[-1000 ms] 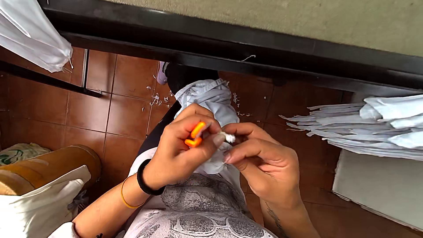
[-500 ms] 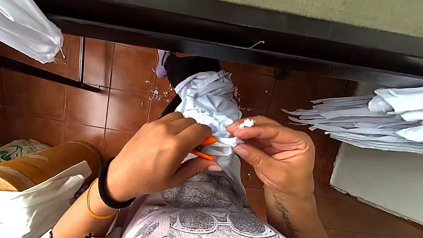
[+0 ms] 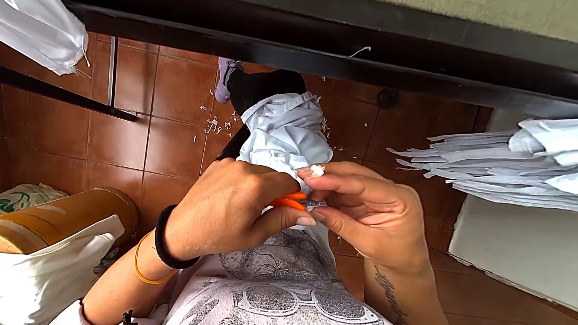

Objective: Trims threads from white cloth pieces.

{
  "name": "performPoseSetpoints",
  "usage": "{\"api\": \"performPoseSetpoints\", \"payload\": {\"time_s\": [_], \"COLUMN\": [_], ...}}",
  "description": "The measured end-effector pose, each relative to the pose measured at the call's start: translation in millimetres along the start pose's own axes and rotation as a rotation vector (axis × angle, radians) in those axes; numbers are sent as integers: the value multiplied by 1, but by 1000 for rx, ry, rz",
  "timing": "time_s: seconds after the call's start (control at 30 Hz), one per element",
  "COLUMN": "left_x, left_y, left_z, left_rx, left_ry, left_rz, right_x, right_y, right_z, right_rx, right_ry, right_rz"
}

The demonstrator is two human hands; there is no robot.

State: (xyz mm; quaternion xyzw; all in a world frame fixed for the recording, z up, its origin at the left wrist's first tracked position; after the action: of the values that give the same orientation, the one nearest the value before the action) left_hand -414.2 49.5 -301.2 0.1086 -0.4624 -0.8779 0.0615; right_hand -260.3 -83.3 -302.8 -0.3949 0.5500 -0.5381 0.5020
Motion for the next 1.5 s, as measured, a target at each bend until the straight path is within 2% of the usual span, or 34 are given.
{"api": "performPoseSetpoints", "payload": {"time_s": [0.17,0.23,0.27,0.3,0.37,0.4,0.43,0.47,0.53,0.6,0.63,0.7,0.77,0.83,0.9,1.03,1.1,1.13,1.23,1.37,1.43,1.5], "left_x": [9,14,17,19,24,25,26,25,24,20,19,18,21,27,37,59,67,71,79,59,36,13], "left_y": [3,7,9,11,13,13,14,14,13,14,15,17,19,19,14,-7,-20,-26,-38,-31,-20,-13], "left_z": [-20,-29,-32,-34,-38,-40,-42,-43,-49,-54,-55,-55,-52,-45,-36,-22,-16,-12,-1,5,1,-11], "left_rx": [78,57,51,50,49,45,42,44,52,58,71,111,152,113,-5,-96,-136,-172,-269,-228,-88,87], "left_ry": [-16,-16,-26,-39,-79,-100,-118,-131,-155,-191,-209,-249,-281,-307,-376,-654,-726,-728,-651,-88,66,135], "left_rz": [-8,-61,-89,-112,-139,-143,-143,-143,-145,-157,-167,-186,-188,-157,-57,315,502,575,625,261,170,116], "right_x": [6,11,14,18,23,24,24,21,9,-6,-14,-25,-30,-36,-41,-27,-14,-8,-3,-6,-7,-10], "right_y": [0,2,2,3,8,12,14,13,3,5,11,29,49,58,52,36,37,39,36,23,15,8], "right_z": [0,10,20,34,66,80,87,85,56,11,-9,-34,-41,-31,1,91,121,126,100,54,35,20], "right_rx": [94,276,459,719,1163,1265,1290,1273,1108,847,799,918,1061,1122,1105,1081,994,899,528,428,401,262], "right_ry": [48,54,52,47,18,26,57,89,105,-32,-154,-399,-473,-366,-154,301,418,414,277,175,176,138], "right_rz": [-1,1,-36,-122,-421,-565,-631,-590,-324,-56,13,-4,-115,-198,-305,-479,-479,-456,-350,-306,-264,-233]}}
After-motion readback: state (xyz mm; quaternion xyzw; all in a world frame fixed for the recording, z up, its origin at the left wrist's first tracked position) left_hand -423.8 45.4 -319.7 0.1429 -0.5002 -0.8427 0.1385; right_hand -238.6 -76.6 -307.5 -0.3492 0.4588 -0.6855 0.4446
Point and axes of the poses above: each hand's wrist, its own x-axis away from the middle knuckle, its own z-axis out of the back of the hand, y = z × x, the point moved 3 cm from there along -x, towards the middle knuckle
